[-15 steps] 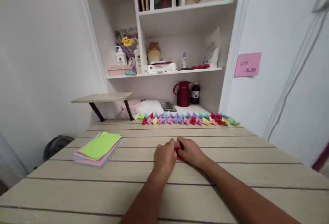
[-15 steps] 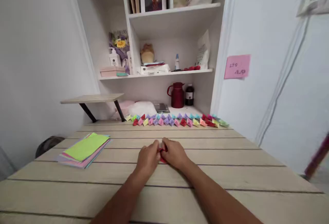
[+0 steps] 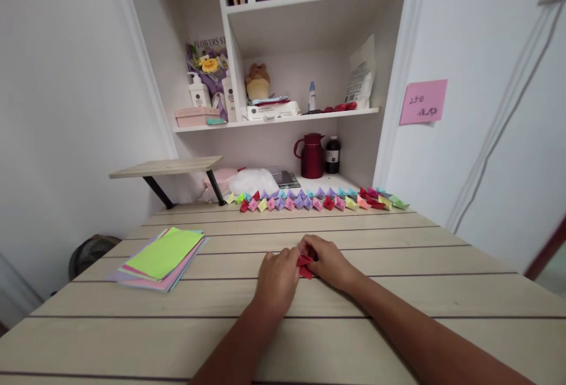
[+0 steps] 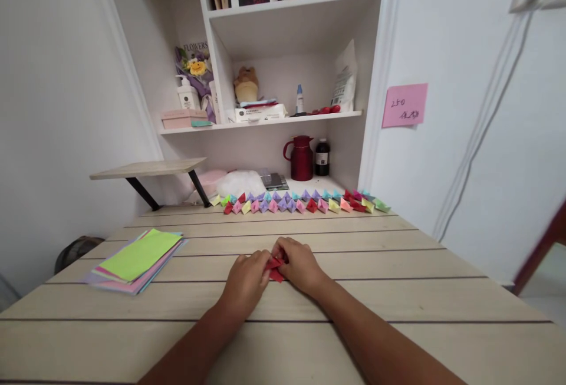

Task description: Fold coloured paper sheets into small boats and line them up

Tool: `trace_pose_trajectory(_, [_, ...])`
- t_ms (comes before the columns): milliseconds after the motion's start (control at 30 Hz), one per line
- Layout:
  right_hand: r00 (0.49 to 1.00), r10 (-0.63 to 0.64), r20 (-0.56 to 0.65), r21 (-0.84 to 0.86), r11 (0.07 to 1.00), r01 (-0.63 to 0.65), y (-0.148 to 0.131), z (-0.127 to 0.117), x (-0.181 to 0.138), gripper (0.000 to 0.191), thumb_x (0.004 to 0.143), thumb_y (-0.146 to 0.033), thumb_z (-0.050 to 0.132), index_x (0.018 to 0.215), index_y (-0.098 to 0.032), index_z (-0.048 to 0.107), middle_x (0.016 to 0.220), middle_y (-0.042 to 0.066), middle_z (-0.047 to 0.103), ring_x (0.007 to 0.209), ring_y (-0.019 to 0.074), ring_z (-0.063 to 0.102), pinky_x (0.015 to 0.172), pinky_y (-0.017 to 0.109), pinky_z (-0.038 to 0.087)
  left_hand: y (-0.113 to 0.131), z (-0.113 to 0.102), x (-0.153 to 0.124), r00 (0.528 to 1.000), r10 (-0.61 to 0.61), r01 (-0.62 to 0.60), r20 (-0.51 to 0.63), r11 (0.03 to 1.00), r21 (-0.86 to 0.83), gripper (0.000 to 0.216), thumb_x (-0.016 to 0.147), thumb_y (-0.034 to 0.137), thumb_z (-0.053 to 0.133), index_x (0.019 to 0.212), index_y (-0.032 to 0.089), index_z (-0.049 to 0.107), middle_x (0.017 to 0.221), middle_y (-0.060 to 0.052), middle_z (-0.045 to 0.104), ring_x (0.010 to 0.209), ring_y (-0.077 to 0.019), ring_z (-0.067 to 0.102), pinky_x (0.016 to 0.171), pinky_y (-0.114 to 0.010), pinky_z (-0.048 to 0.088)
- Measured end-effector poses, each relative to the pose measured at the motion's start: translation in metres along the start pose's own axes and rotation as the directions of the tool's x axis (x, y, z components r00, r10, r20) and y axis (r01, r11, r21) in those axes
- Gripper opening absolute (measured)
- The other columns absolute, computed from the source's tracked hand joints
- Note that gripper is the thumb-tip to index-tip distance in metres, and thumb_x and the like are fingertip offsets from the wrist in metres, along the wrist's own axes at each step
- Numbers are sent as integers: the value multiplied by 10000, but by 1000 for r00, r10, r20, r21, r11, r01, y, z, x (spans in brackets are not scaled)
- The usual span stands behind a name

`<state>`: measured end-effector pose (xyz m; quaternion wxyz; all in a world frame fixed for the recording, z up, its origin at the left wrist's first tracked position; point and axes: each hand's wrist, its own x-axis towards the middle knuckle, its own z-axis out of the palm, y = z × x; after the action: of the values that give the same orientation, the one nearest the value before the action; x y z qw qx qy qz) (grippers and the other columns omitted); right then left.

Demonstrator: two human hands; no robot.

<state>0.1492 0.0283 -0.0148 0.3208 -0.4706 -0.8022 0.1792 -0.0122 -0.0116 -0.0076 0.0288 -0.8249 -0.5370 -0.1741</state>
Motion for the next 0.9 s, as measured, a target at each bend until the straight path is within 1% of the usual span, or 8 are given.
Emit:
trace_pose_trajectory(200, [1000,-14,-23,12,1000,14,-5,-2,-4,232,643,-56,546,799,-216,484,738,-41,567,652,134,506,611,236,359,-14,-7,-6,999,22,-21,25,998,-61,181,846,146,510,986,227,593,910,-6,678,853,-178,616,787,-312,388])
trace_pose_trajectory(300, [999,-37,0,-4,999,37,-4,-8,-12,211,660,-28,529,771,-208,531,799,-7,598,737,157,539,661,256,380,-24,-8,-8,998,36,-30,43,989,-146,191,835,126,515,937,244,625,863,5,676,804,-167,609,796,-322,383])
trace_pose_trajectory(433, [994,-103,28,-194,975,106,-6,-14,-23,274,704,-16,536,871,-220,613,918,27,627,893,203,551,778,307,386,-29,-9,-10,999,50,-48,2,967,-252,272,828,86,475,979,252,629,950,-3,680,846,-172,601,824,-340,382])
trace_pose_trajectory(500, [992,-128,20,-317,940,128,-9,-13,-27,257,765,-37,526,905,-228,627,940,40,624,892,212,548,769,313,384,-26,-11,-12,999,5,-16,-36,953,-303,326,831,55,421,1027,237,608,986,-19,676,883,-178,591,826,-339,388])
trace_pose_trajectory(567, [989,-148,13,-420,897,140,-11,-12,-29,222,819,-63,510,895,-232,633,921,42,620,849,210,546,742,313,379,-20,-14,-15,995,-82,56,-61,937,-346,294,853,86,409,1051,212,587,958,-40,670,882,-194,577,804,-342,398])
trace_pose_trajectory(633, [987,-160,5,-474,869,144,-12,-11,-29,190,836,-79,519,863,-230,632,885,38,615,807,206,538,713,309,368,-11,-17,-17,991,-131,107,-37,916,-387,206,850,185,504,1040,205,580,920,-46,658,865,-214,563,787,-351,402])
trace_pose_trajectory(767, [985,-173,8,-458,875,157,-12,-11,-28,137,821,-109,571,840,-232,627,846,29,608,780,203,526,683,306,349,6,-13,-11,983,-172,179,59,852,-491,276,736,256,675,990,212,577,948,-29,636,833,-206,558,769,-341,395])
trace_pose_trajectory(900, [986,-168,21,-405,900,162,-11,-12,-27,187,835,-102,550,920,-245,636,883,30,627,810,204,531,715,318,350,11,0,6,963,-258,258,80,790,-555,144,757,231,624,893,227,576,840,12,628,780,-177,559,742,-316,383])
